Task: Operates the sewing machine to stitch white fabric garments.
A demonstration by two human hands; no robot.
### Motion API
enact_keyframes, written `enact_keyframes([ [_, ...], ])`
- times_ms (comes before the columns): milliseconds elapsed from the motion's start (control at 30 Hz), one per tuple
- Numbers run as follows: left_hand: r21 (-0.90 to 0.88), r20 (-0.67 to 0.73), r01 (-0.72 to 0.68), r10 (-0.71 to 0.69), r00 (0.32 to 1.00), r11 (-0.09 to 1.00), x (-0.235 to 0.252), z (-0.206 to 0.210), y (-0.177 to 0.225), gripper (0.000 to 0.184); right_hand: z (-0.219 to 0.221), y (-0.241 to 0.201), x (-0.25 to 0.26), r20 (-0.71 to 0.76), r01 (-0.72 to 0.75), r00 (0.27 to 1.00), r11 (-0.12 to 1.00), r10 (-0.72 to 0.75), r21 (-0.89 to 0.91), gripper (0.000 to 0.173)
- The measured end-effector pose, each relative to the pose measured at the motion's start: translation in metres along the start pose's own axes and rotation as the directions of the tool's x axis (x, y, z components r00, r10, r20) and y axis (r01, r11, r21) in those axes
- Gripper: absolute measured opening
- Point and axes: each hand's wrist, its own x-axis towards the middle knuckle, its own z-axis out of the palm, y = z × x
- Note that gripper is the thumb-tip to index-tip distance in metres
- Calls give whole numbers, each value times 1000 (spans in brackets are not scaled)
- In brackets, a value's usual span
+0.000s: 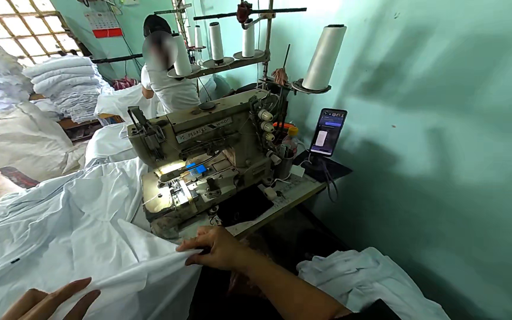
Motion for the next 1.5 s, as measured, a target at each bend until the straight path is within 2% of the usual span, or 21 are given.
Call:
enact_keyframes([
  [100,-3,10,-13,13,1000,1000,-5,-1,-2,27,1,0,0,23,43,999,999,-42,-24,22],
  [300,-16,24,-38,38,999,999,-8,-13,0,26,3,0,3,50,147,988,989,-149,24,25],
  [433,4,-133,-108,108,985,994,24,6,2,36,6,0,7,58,160,985,987,-161,21,25],
  [500,-89,-90,-55,47,995,995,53,23,10,36,8,2,9,97,162,982,986,-164,24,25],
  [567,-222,-5,51,-53,999,974,85,45,17,29,8,3,8,113,85,989,989,-98,119,24],
  [633,-258,57,57,-44,997,964,118,72,18,24,5,8,3,124,-91,990,965,61,247,20],
  [700,-186,126,15,8,992,982,149,103,12,22,0,19,-1,126,-274,962,892,244,359,17],
  [800,12,257,25,-27,966,1000,187,145,12,21,-7,39,2,41,-377,916,823,398,426,14],
  [900,5,314,27,-27,949,1000,223,156,25,21,-10,42,21,-73,-358,890,789,450,499,13],
  [1033,-80,334,118,-85,939,990,250,174,12,28,-4,43,36,-159,-299,880,783,447,545,13],
  [1100,-105,295,84,-49,954,991,250,179,7,29,1,46,34,-166,-287,884,787,437,546,13],
  [1200,-121,308,69,-29,951,990,252,178,7,29,6,49,33,-202,-255,882,792,425,554,13],
  [1333,-265,307,85,1,952,960,258,173,6,35,12,62,31,-247,-208,895,836,373,508,15],
  [1500,-295,249,-22,99,963,955,269,182,-8,39,14,70,24,-233,-190,908,837,349,514,12],
])
